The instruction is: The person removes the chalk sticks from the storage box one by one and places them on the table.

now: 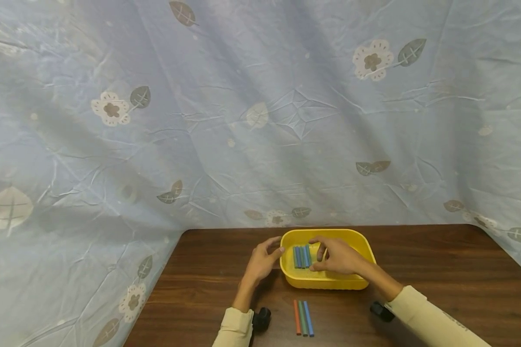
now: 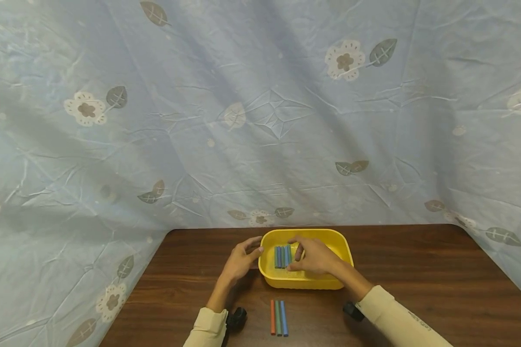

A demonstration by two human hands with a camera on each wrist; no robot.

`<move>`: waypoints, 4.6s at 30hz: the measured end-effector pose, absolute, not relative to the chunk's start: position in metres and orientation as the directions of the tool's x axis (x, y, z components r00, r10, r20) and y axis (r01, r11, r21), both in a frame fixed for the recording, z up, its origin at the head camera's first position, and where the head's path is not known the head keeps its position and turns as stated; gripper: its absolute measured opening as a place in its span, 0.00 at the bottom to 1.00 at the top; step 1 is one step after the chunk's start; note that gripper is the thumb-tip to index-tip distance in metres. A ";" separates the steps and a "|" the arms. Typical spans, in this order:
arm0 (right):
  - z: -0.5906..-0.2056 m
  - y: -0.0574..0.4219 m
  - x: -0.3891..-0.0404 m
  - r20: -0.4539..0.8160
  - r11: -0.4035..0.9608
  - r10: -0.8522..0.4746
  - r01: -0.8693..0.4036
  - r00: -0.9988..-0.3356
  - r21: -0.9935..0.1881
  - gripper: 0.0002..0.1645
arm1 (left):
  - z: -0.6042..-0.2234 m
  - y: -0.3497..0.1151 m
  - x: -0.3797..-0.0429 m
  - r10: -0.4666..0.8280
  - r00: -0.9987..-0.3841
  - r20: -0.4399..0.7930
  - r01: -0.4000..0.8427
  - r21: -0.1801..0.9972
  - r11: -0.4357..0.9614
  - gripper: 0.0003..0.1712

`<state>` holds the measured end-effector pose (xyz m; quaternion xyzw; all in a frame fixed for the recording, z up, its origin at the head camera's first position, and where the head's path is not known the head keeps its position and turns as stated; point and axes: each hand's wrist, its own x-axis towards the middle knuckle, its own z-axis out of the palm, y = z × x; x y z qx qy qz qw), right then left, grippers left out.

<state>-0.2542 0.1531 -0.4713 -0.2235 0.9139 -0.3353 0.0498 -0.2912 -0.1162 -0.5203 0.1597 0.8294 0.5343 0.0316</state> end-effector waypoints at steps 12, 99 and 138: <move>-0.489 0.159 -0.284 0.016 0.709 -0.401 -0.321 -0.916 -0.628 0.47 | -0.521 -0.116 -0.292 0.317 -0.941 0.117 0.222 0.921 0.321 0.27; -0.463 0.135 -0.200 0.115 0.557 -0.543 -0.459 -0.832 -0.692 0.47 | -0.522 -0.116 -0.291 0.308 -0.942 0.132 0.241 0.906 0.348 0.27; -0.507 0.140 -0.162 -0.053 0.588 -0.582 -0.375 -0.811 -0.717 0.41 | -0.522 -0.116 -0.290 0.308 -0.946 0.098 0.202 0.924 0.326 0.26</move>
